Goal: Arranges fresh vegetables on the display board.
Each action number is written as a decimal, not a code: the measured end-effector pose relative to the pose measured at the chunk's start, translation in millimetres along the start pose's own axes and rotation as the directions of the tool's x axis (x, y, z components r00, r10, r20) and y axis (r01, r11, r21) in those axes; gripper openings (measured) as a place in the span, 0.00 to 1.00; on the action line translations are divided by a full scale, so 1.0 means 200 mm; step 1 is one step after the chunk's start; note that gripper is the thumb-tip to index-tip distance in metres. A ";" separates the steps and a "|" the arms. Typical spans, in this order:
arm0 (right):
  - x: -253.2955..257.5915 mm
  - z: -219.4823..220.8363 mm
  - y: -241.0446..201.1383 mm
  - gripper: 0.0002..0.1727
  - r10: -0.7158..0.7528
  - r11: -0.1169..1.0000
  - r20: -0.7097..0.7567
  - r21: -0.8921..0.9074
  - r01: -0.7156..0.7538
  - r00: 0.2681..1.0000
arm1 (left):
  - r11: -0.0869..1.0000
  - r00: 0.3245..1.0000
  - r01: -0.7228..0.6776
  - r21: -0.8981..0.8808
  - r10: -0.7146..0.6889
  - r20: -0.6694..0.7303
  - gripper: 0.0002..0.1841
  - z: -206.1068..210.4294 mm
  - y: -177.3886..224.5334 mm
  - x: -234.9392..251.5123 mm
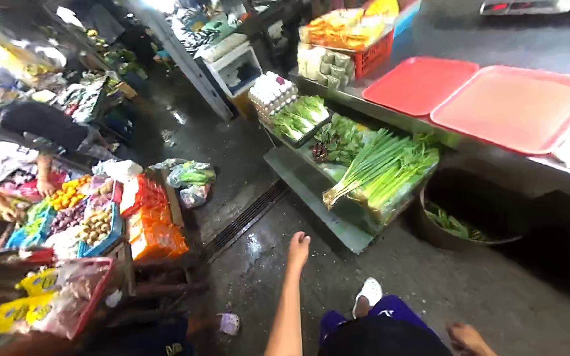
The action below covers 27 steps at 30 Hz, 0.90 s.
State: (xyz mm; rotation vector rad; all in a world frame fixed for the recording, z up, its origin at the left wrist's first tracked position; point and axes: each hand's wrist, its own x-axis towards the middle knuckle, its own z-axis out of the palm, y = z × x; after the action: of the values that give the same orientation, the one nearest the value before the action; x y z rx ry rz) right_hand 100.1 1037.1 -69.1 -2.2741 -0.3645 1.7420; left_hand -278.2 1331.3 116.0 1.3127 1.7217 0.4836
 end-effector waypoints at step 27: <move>0.64 1.17 -2.39 0.34 -0.029 0.499 -0.086 0.862 0.089 0.996 | 0.648 0.644 -0.453 0.612 -0.237 0.727 0.32 0.82 0.53 1.83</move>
State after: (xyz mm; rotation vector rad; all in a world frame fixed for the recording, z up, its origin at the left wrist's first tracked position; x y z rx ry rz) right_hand -114.6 1540.8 -77.7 -1.4987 0.4011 1.3221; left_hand -98.5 1669.9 -41.8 1.8569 1.0553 -0.8060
